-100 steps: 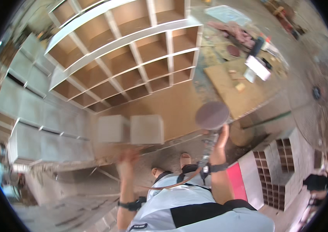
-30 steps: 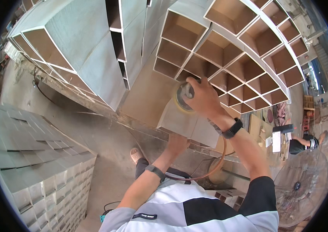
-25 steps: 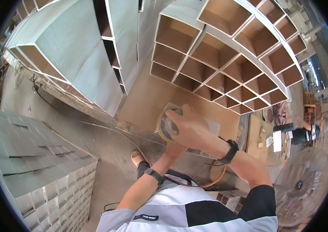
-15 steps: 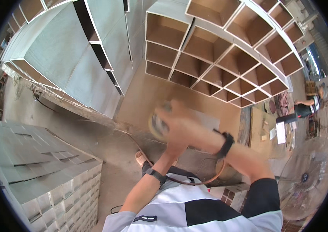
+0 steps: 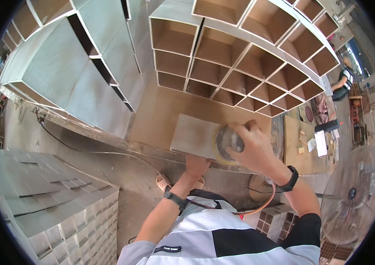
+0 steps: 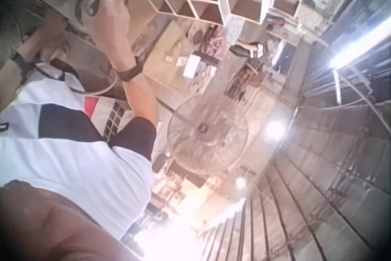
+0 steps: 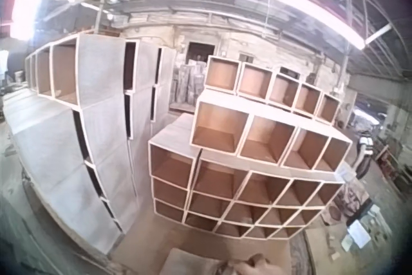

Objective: The person uses a handheld orbital sander to smooth the surfaces of small white wooden boxes. After sanding, the person places the boxes into a larger multi-compartment wooden shelving unit.

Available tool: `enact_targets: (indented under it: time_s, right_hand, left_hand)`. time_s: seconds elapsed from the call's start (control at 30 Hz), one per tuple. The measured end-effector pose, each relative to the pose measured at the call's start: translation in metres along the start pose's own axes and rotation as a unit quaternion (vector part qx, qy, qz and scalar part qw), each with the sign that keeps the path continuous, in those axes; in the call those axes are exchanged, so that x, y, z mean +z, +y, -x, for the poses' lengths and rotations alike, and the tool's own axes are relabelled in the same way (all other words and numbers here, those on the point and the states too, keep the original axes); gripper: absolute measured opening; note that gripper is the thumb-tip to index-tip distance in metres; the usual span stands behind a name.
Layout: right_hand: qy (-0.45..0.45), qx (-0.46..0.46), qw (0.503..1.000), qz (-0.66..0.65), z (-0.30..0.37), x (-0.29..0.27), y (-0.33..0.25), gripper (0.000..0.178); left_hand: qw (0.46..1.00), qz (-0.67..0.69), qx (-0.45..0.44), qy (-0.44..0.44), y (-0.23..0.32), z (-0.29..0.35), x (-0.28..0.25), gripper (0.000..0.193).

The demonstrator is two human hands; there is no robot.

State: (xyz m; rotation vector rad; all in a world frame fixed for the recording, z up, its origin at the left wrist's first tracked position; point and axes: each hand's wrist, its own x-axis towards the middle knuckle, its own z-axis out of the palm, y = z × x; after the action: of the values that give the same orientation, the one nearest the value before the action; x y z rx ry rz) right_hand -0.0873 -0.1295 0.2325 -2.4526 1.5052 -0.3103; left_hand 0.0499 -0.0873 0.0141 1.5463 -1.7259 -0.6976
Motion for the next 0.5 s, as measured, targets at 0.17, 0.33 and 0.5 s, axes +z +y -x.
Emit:
enact_targets:
  time_s: [0.17,0.33,0.5]
  right_hand:
    - [-0.018,-0.016,0.999,0.027,0.008,0.028,-0.001,0.054]
    - [0.038,0.031,0.998,0.047,-0.046,0.035,0.041,0.058]
    - [-0.034,-0.031,0.998,0.038,0.007,0.031,0.004,0.054]
  left_hand:
    - [0.99,0.002,0.074,0.12,0.004,-0.005,0.004,0.048]
    - [0.994,-0.047,0.069,0.076,-0.006,0.002,0.006,0.048]
    - [0.98,0.17,0.053,0.093,0.001,0.0,-0.005,0.05]
